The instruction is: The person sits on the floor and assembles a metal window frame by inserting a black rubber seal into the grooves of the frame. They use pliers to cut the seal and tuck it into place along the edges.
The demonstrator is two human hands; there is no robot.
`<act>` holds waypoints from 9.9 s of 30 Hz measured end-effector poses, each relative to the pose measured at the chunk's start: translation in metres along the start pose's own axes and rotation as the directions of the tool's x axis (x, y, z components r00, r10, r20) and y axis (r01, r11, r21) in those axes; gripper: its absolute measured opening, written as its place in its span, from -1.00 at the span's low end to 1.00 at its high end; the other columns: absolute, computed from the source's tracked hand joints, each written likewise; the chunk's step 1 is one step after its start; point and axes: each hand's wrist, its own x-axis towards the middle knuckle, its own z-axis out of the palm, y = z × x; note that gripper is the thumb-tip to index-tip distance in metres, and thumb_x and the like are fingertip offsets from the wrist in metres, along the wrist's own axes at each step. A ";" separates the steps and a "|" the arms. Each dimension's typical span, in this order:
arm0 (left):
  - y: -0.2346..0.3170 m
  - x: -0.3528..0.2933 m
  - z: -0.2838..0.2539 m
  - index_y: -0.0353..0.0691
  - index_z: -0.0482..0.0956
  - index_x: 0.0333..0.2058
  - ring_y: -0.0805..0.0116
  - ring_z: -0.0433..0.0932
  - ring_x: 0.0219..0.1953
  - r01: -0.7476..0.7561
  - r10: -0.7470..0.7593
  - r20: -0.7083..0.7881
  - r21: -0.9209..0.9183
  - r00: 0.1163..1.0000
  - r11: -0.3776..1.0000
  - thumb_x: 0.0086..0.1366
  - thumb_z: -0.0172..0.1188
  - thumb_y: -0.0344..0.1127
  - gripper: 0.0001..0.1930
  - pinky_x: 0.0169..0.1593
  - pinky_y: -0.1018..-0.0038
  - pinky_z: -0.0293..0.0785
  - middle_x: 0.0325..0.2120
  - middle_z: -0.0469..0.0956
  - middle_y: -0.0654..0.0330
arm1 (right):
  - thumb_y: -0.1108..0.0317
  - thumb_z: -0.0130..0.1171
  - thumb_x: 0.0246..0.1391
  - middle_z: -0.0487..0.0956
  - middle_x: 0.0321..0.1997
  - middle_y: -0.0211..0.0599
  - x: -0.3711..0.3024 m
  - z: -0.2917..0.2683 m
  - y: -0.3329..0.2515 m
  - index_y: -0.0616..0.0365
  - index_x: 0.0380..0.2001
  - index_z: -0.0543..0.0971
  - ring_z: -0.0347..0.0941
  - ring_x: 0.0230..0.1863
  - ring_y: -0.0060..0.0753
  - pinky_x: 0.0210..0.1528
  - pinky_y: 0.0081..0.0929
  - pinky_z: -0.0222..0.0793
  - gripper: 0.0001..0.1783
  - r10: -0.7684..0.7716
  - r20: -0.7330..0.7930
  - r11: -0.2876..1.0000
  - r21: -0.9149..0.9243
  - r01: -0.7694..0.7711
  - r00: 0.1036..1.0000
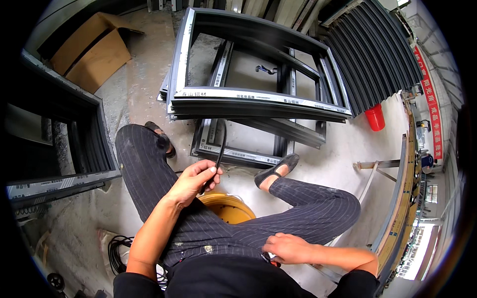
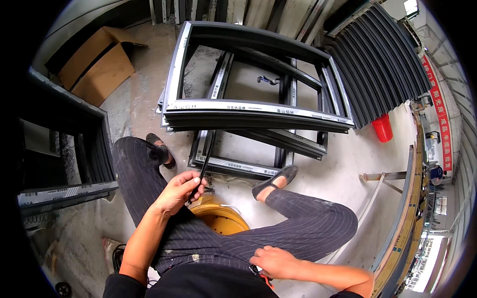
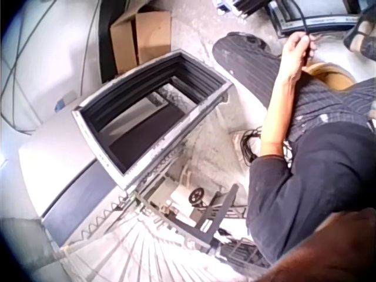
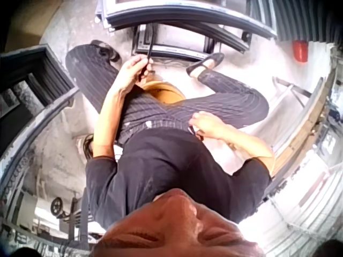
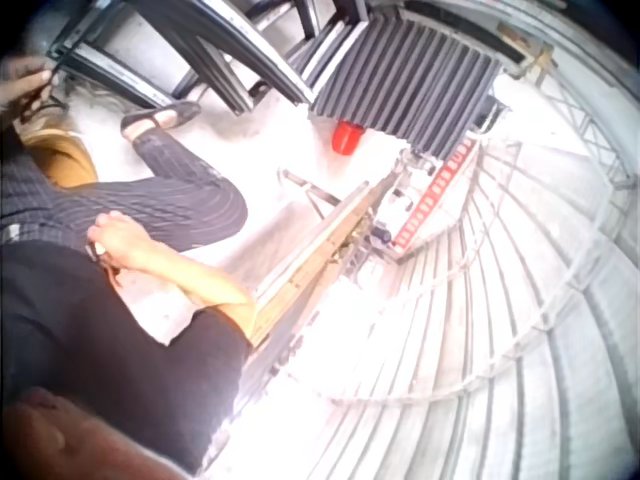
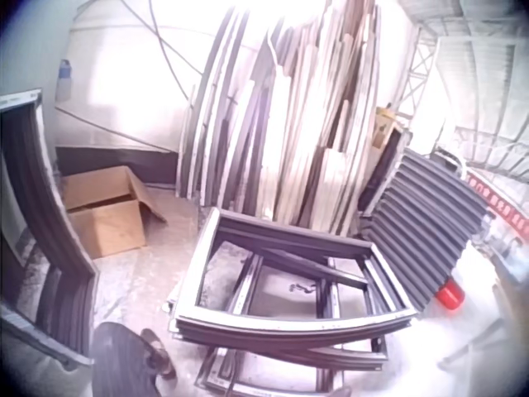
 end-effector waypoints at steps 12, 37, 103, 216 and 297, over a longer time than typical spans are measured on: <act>-0.054 -0.007 0.053 -0.29 0.39 -0.11 0.38 0.56 -0.17 0.027 -0.050 0.174 0.130 0.984 0.991 0.47 -0.08 -0.20 -0.75 -0.06 0.49 0.48 -0.26 0.55 0.12 | 0.59 0.28 -0.03 0.48 0.01 -0.18 0.053 -0.117 0.008 0.30 0.04 0.46 0.48 0.00 -0.40 0.04 -0.47 0.48 -0.50 0.040 -0.567 0.723 0.584 0.368 0.823; -0.046 -0.016 0.077 -0.23 0.32 -0.18 0.51 0.40 -0.58 -0.026 -0.011 -0.280 -0.128 0.960 0.991 0.50 -0.18 -0.19 -0.77 -0.47 0.60 0.33 -0.55 0.43 0.22 | 0.27 0.20 0.20 0.51 -0.38 -0.42 0.099 -0.060 0.037 0.29 -0.07 0.48 0.46 -0.41 -0.62 -0.37 -0.63 0.42 -0.66 0.183 -0.335 0.370 0.894 0.251 0.924; 0.001 0.019 0.013 -0.28 0.50 -0.22 0.65 0.37 -0.49 -0.145 0.261 -0.316 0.347 0.912 0.927 0.40 0.05 -0.24 -0.79 -0.43 0.66 0.30 -0.49 0.50 0.31 | 0.31 -0.09 0.30 0.45 0.00 0.05 0.113 -0.072 0.016 0.17 -0.18 0.42 0.39 0.15 0.05 0.16 -0.04 0.34 -0.82 0.159 -0.733 -0.173 0.639 0.750 0.661; -0.003 0.205 0.022 -0.26 0.35 -0.43 0.01 0.46 -0.71 -0.067 0.647 0.315 0.924 0.695 -0.377 0.26 0.10 -0.34 -0.84 -0.48 0.20 0.39 -0.81 0.42 0.03 | 0.32 0.12 0.04 0.54 -0.41 -0.22 -0.042 -0.169 0.321 0.28 -0.38 0.53 0.49 -0.29 -0.30 -0.17 -0.39 0.48 -0.79 0.734 -0.519 0.160 0.759 0.632 0.438; 0.061 0.014 0.019 -0.30 0.48 0.03 0.28 0.52 -0.12 -0.177 0.183 0.063 -0.087 0.981 0.980 0.35 0.17 -0.20 -0.63 -0.06 0.45 0.47 -0.13 0.55 0.12 | 0.09 0.43 -0.15 0.62 -0.50 -0.27 0.136 -0.049 0.028 0.11 -0.44 0.61 0.57 -0.47 -0.31 -0.39 -0.41 0.46 -0.66 0.372 -0.888 0.688 0.458 0.563 0.269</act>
